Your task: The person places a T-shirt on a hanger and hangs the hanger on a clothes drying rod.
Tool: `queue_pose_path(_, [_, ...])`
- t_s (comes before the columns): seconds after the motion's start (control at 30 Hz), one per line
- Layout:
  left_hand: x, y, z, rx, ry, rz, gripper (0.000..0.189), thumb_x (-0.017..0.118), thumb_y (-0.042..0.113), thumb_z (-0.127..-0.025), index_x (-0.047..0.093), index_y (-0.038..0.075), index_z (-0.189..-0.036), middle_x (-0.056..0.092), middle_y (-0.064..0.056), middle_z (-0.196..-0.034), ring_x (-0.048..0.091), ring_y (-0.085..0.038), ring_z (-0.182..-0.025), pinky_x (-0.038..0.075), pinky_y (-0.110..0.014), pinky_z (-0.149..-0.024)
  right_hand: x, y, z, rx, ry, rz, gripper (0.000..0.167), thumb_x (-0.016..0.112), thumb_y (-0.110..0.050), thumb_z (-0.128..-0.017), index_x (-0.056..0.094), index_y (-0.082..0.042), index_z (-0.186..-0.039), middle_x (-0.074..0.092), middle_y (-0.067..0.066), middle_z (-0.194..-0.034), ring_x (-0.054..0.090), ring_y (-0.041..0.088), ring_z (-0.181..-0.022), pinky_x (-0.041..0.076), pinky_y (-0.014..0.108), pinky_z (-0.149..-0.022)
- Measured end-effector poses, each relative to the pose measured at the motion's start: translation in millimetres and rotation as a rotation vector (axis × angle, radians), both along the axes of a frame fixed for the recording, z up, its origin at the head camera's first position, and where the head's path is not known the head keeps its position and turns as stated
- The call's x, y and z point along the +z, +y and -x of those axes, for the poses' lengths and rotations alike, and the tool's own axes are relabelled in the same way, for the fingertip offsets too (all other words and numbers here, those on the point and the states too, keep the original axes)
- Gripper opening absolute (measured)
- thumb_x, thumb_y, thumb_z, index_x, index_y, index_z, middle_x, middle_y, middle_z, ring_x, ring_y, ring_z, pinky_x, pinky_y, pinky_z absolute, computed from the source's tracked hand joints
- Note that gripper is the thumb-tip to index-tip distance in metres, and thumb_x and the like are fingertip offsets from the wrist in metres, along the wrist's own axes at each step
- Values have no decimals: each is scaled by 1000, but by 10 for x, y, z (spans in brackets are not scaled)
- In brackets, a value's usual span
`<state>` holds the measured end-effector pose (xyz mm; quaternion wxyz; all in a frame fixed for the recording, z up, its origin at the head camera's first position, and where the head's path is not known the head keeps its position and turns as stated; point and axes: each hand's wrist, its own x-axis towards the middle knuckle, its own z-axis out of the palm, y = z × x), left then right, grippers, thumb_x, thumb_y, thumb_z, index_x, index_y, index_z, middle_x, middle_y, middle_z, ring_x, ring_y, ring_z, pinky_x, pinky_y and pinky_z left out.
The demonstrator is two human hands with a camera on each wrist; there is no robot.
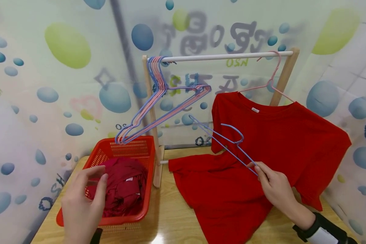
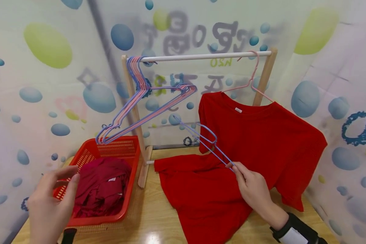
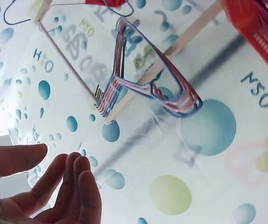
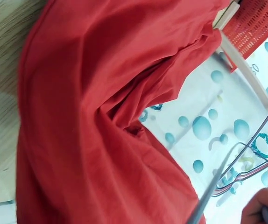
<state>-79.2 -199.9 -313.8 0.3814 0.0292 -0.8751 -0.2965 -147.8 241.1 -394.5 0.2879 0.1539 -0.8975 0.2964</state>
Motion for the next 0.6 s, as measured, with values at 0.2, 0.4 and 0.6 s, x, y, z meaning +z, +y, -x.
queue_pose_path(0.2, [196,-340,207,-121,38,185,28,76,2,-77,65,2,-102,66,-11,-95,60,-23,-84,36,-4,-76,-22,97,-24,-21,77,-29,21,57,-5,-93,66,-23,-99,34,-18,-53,20,-6,-41,20,15,-39])
queue_pose_path(0.4, [140,-706,701,-238,-216,388,30,81,7,-72,63,0,-96,63,-17,-90,60,-32,-82,51,-46,-70,-30,166,-33,-1,132,-56,21,59,-3,-91,67,-22,-96,36,-20,-54,19,-10,-41,19,14,-39])
queue_pose_path(0.6, [-277,-982,1119,-339,-520,682,51,89,24,-61,64,-2,-98,64,-13,-82,60,-27,-74,52,-42,-65,-62,167,-66,21,138,-57,23,60,-1,-90,66,-22,-93,37,-22,-54,20,-11,-41,19,13,-40])
